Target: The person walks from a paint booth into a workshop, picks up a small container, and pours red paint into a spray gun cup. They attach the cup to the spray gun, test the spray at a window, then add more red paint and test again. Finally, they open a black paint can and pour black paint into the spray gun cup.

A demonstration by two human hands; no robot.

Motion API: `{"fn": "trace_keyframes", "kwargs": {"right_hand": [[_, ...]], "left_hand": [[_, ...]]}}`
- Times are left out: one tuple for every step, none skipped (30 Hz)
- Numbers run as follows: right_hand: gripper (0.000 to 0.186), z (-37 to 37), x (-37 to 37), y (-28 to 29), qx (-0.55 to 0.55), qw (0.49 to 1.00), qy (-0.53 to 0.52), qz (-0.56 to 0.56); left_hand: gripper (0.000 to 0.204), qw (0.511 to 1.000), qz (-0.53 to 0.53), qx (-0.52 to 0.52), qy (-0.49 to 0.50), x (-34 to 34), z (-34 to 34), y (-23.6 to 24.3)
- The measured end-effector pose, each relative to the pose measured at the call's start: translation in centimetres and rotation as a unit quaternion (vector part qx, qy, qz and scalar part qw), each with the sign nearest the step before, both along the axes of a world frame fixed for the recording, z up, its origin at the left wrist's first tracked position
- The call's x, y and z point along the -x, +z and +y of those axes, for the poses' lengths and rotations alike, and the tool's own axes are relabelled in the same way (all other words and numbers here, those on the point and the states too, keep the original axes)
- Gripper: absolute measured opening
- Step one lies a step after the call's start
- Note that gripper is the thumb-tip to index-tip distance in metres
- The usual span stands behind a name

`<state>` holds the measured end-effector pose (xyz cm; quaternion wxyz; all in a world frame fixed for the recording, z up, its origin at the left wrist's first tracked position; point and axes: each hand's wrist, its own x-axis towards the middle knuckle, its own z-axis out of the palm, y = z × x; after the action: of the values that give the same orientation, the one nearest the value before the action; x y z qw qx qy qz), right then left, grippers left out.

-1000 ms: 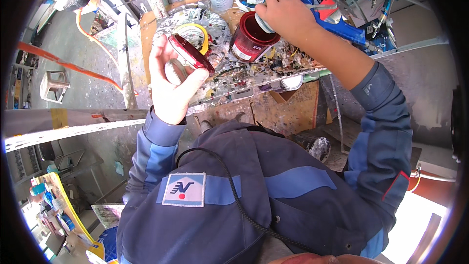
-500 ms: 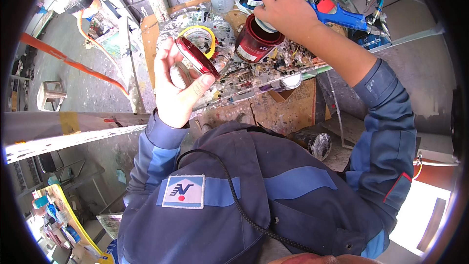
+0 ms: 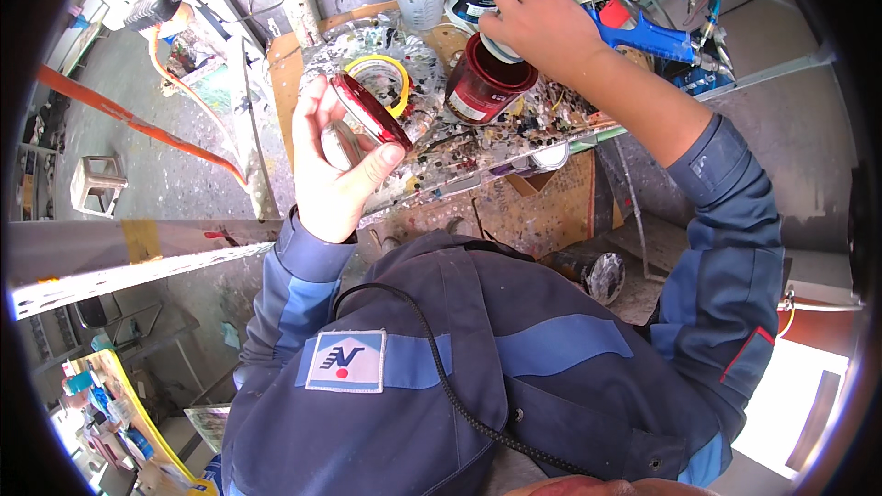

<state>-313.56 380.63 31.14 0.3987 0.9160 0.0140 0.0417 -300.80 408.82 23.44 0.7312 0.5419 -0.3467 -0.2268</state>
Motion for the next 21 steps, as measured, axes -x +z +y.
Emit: {"fn": "trace_keyframes", "kwargs": {"right_hand": [[0.028,0.0,0.0,0.0,-0.005,1.0,0.003,-0.008],[0.029,0.0,0.0,0.0,-0.004,1.0,0.003,-0.007],[0.029,0.0,0.0,0.0,-0.003,1.0,0.003,-0.007],[0.029,0.0,0.0,0.1,-0.003,1.0,0.001,-0.007],[0.03,0.1,0.0,0.1,-0.002,1.0,-0.002,-0.005],[0.03,0.2,0.0,0.2,-0.002,1.0,-0.006,-0.005],[0.03,0.2,0.0,0.2,-0.002,1.0,-0.01,-0.004],[0.03,0.3,0.0,0.3,-0.003,1.0,-0.012,-0.003],[0.031,0.4,0.1,0.4,-0.003,1.0,-0.013,-0.002],[0.031,0.5,0.1,0.4,-0.002,1.0,-0.013,-0.003],[0.031,0.6,0.1,0.5,-0.001,1.0,-0.015,0.0],[0.031,0.6,0.2,0.5,0.002,1.0,-0.016,0.001],[0.031,0.7,0.2,0.5,0.002,1.0,-0.02,0.004],[0.031,0.8,0.3,0.5,0.007,1.0,-0.021,0.006],[0.031,0.8,0.4,0.5,0.009,1.0,-0.025,0.01],[0.031,0.9,0.5,0.5,0.011,0.999,-0.028,0.014],[0.031,1.0,0.6,0.5,0.003,0.999,-0.036,0.012],[0.031,1.0,0.7,0.5,-0.004,0.999,-0.043,0.009],[0.03,1.1,0.8,0.4,-0.012,0.999,-0.045,0.006],[0.031,1.0,1.0,0.3,-0.033,0.997,-0.069,0.0],[0.031,1.0,1.2,0.3,-0.054,0.995,-0.089,-0.007]], "left_hand": [[0.105,1.0,0.008,0.009,-0.01,0.0,-0.1,0.0],[0.105,1.0,0.014,0.016,-0.013,0.1,-0.1,0.0],[0.105,0.999,0.02,0.023,-0.016,0.1,-0.1,0.1],[0.105,1.0,0.019,0.02,-0.016,0.1,-0.1,0.1],[0.105,1.0,0.017,0.017,-0.016,0.1,-0.1,0.1],[0.105,1.0,0.016,0.012,-0.014,0.1,-0.1,0.1],[0.105,0.999,0.024,0.015,-0.021,0.1,0.0,0.1],[0.105,0.999,0.032,0.016,-0.026,0.1,0.0,0.1],[0.105,0.999,0.025,0.014,-0.027,0.0,0.0,0.0],[0.105,0.999,0.017,0.011,-0.027,0.0,0.1,0.0],[0.104,1.0,-0.006,0.006,-0.024,-0.1,0.1,0.0],[0.104,1.0,-0.017,0.0,-0.018,0.0,0.2,-0.1],[0.104,0.999,-0.005,0.011,-0.032,-0.1,0.2,-0.2],[0.103,0.999,0.019,0.021,-0.043,0.0,0.2,-0.2],[0.102,0.998,0.033,0.025,-0.05,-0.1,0.3,-0.3],[0.102,0.997,0.046,0.03,-0.057,-0.1,0.4,-0.3],[0.101,0.997,0.049,0.029,-0.058,-0.1,0.6,-0.3],[0.101,0.997,0.046,0.026,-0.059,-0.2,0.7,-0.3],[0.101,0.997,0.043,0.023,-0.06,-0.3,0.9,-0.3],[0.1,0.997,0.035,0.018,-0.059,-0.5,1.1,-0.3],[0.1,0.998,0.032,0.012,-0.055,-0.5,1.3,-0.4]]}}
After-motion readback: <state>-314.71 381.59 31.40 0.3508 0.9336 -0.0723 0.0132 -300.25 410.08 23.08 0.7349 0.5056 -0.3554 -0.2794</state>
